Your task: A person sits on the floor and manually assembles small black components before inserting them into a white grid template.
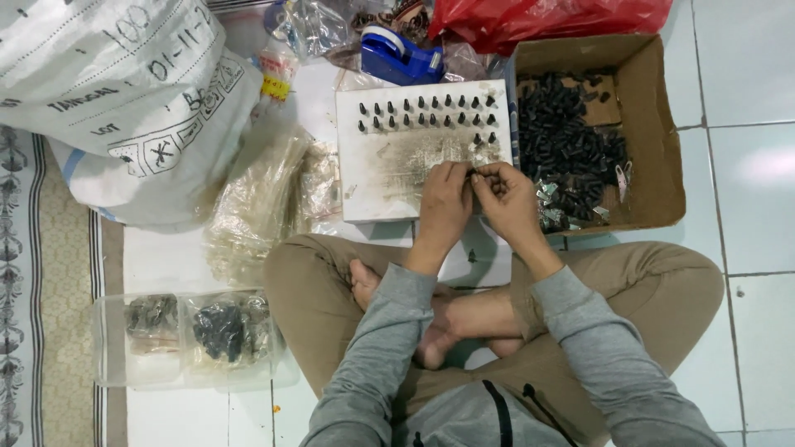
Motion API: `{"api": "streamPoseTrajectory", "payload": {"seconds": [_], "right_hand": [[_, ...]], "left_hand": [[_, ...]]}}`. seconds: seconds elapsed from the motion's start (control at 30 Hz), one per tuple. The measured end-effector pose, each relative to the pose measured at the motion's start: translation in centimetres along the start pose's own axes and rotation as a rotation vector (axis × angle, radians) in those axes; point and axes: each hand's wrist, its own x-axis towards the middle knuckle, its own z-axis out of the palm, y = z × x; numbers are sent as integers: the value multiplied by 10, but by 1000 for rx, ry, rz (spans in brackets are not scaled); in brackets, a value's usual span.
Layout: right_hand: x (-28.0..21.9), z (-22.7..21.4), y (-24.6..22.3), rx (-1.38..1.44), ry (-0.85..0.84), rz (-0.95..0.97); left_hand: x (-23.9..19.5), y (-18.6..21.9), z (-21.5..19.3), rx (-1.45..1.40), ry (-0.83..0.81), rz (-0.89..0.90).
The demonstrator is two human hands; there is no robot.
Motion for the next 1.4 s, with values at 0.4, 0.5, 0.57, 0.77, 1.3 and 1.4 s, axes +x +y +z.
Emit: {"api": "streamPoseTrajectory", "payload": {"seconds": [0.4,0.5,0.57,0.77,1.3,1.4], "right_hand": [[9,1,33,71,-107,61],[8,1,28,107,-164,90],[11,1,40,121,-179,107],[27,-1,67,182,-283,182],[31,-2,64,126,-330,215],[33,-2,63,125,-350,230]], "left_hand": [[13,3,-3,-91,-14,-145],[24,-1,2,-92,-6,-186],[25,-7,5,-38,-18,-164],[33,-20,20,105,43,-127],[36,-34,33,181,106,-115],[34,-35,34,192,94,-131]]}}
